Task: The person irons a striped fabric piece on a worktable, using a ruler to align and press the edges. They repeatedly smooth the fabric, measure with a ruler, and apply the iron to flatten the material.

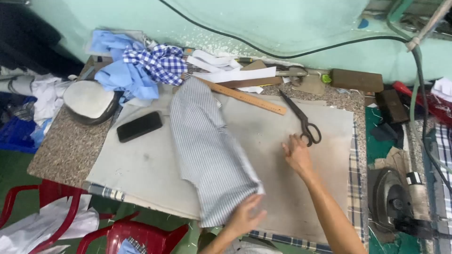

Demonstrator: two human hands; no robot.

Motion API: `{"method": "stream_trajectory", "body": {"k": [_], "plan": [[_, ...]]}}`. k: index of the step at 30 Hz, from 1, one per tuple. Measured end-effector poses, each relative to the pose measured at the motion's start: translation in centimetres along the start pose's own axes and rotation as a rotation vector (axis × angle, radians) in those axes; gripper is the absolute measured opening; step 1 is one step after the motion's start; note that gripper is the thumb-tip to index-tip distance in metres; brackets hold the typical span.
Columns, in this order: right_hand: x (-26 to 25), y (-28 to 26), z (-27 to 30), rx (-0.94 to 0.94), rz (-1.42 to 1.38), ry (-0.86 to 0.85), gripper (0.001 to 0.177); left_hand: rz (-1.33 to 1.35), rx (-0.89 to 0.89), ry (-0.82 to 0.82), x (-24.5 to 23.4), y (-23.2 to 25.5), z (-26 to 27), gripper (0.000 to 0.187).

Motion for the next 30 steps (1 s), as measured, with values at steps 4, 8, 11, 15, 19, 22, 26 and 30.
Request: {"method": "stream_trajectory", "body": {"k": [4, 8, 11, 15, 19, 22, 26, 30], "plan": [[-3.1, -6.9, 4.9, 0.237, -0.157, -0.243, 0.07, 0.038, 0.144, -0.735, 4.6, 5.6, 3.5, 0.063], [-8.5, -8.6, 9.3, 0.056, 0.08, 0.166, 0.053, 0.08, 0.201, -0.347, -4.2, 3.0, 0.8, 0.043], [-9.2, -6.2, 12.6, 0.135, 0.288, 0.209, 0.06, -0.143, 0.142, 0.09, -13.5, -3.7, -1.4, 0.04], [-10.2, -1.1, 15.1, 0.282, 0.578, 0.275, 0.067, -0.386, 0.087, 0.333, -20.1, -10.7, -2.2, 0.044], [-10.3, -1.9, 15.1, 0.271, 0.618, 0.269, 0.068, -0.413, 0.31, 0.322, -17.8, -8.1, -3.4, 0.04], [-10.1, -7.2, 15.3, 0.312, 0.455, 0.135, 0.059, -0.409, 0.098, 0.066, -14.3, -5.2, -3.4, 0.044], [-9.3, -9.5, 20.7, 0.309, 0.462, -0.069, 0.075, -0.398, 0.225, -0.01, -9.8, -3.5, -3.1, 0.04], [-12.3, -3.6, 27.2, 0.525, 0.753, 0.131, 0.086, -0.41, 0.355, -0.075, -6.3, -2.0, -2.3, 0.037]]}}
Point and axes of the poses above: each hand's wrist, its own z-axis away from the middle knuckle, its own x-axis out of the palm, y = z × x, the point moved 9 cm from there along -z, towards the middle knuckle, and after that the axes turned 15 degrees about y, right-handed, at the moved point
